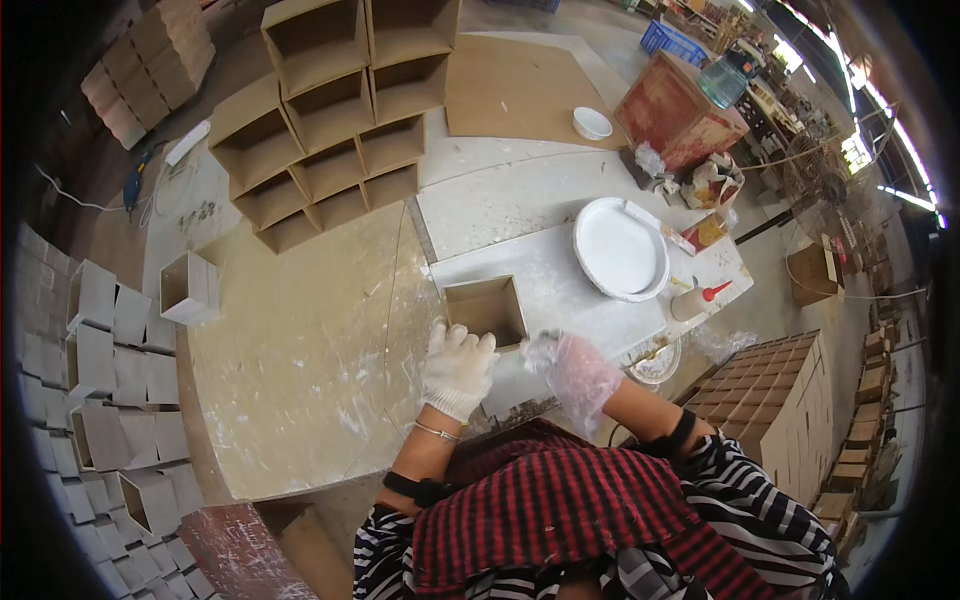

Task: Applying glue to the edges of small wooden boxes using a sponge and assembling them.

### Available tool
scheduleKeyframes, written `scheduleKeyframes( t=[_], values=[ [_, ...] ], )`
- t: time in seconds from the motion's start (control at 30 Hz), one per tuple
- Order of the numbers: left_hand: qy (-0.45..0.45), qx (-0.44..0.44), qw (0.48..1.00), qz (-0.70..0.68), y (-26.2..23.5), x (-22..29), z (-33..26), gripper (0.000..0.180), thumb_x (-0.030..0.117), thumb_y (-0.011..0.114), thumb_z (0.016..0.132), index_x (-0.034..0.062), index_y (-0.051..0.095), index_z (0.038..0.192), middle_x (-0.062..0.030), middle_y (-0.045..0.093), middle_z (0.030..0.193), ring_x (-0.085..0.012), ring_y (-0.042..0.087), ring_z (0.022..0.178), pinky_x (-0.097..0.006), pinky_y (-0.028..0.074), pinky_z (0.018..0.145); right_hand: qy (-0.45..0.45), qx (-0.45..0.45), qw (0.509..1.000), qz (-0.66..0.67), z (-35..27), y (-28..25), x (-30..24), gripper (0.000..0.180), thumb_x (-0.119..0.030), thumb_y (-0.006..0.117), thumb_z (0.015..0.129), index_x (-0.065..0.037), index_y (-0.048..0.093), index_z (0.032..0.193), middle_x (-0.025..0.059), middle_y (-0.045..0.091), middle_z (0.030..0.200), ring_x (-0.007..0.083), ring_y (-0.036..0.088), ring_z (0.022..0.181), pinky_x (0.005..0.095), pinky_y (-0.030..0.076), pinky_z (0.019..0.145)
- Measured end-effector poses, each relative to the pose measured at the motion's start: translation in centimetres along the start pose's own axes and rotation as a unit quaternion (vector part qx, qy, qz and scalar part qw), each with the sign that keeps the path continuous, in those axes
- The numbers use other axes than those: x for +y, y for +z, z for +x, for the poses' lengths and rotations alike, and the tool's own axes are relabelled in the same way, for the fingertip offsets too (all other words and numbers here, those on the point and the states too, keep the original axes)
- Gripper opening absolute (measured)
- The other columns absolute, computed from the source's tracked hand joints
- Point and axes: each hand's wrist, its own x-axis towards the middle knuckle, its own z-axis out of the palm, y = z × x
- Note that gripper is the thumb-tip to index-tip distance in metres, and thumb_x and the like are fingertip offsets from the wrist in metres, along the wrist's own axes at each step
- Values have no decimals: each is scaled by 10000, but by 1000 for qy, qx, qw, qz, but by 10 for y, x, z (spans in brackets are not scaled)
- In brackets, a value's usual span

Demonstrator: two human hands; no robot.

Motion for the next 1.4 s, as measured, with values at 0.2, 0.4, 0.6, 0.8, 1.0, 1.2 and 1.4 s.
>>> scheduleKeyframes(
  t=[0.2, 0.4, 0.6, 0.8, 1.0, 1.2, 1.4],
  values=[
    [-28, 61, 997, -29, -20, 0, -9, 527, 316, 713, 702, 111, 587, 1170, -102, 565, 1043, -288, 493, 1088, -482, 348, 999, 76, 12, 997, 10, -4, -18, 1, 214, -171, 596, 859, -10, 636, 994, 139, 620, 1090, 246, 563, 1058, 336, 440, 942],
    [-176, 39, 976, -118, 0, -16, -21, 734, 382, 750, 656, 221, 500, 1327, -160, 481, 1272, -337, 431, 1214, -477, 348, 1011, -6, -14, 1000, -7, 32, -16, -38, 298, -262, 561, 888, -7, 628, 1028, 208, 615, 1108, 287, 603, 1022, 350, 461, 892],
    [-194, -22, 974, -112, 2, -16, -26, 791, 369, 753, 671, 229, 430, 1380, -171, 477, 1290, -356, 473, 1176, -460, 381, 986, 271, -96, 948, 137, 29, -25, -45, 386, -324, 536, 855, 7, 627, 1031, 197, 641, 1005, 300, 615, 998, 367, 462, 853],
    [-219, 77, 948, -220, 21, -16, -32, 990, 406, 749, 686, 105, 215, 1463, -197, 465, 1322, -376, 492, 1158, -462, 390, 981, -328, 103, 860, -378, 83, -43, -36, 326, -256, 533, 848, -34, 632, 1066, 128, 644, 1027, 258, 608, 957, 342, 460, 835],
    [-294, -16, 937, -187, 27, -16, -29, 928, 416, 703, 739, 60, 229, 1453, -237, 570, 1180, -396, 600, 984, -431, 480, 835, -204, -121, 878, -417, 135, -7, -71, 296, -131, 531, 859, -33, 595, 1131, 139, 618, 1067, 289, 594, 993, 328, 460, 905],
    [-269, -86, 930, -237, 25, -14, -25, 894, 436, 649, 771, 103, 201, 1470, -242, 573, 1152, -382, 598, 1016, -432, 497, 838, -204, -206, 938, -192, 92, 15, -48, 83, -103, 539, 832, -76, 616, 817, 130, 622, 790, 295, 614, 842, 359, 483, 750],
    [-227, 87, 940, -241, 37, -11, -30, 879, 378, 675, 768, 88, 215, 1460, -229, 521, 1255, -379, 572, 1061, -400, 482, 870, -232, -121, 934, -242, 110, -16, -62, 69, -104, 552, 816, -43, 583, 819, 120, 610, 799, 299, 627, 834, 363, 500, 764]
  ],
)
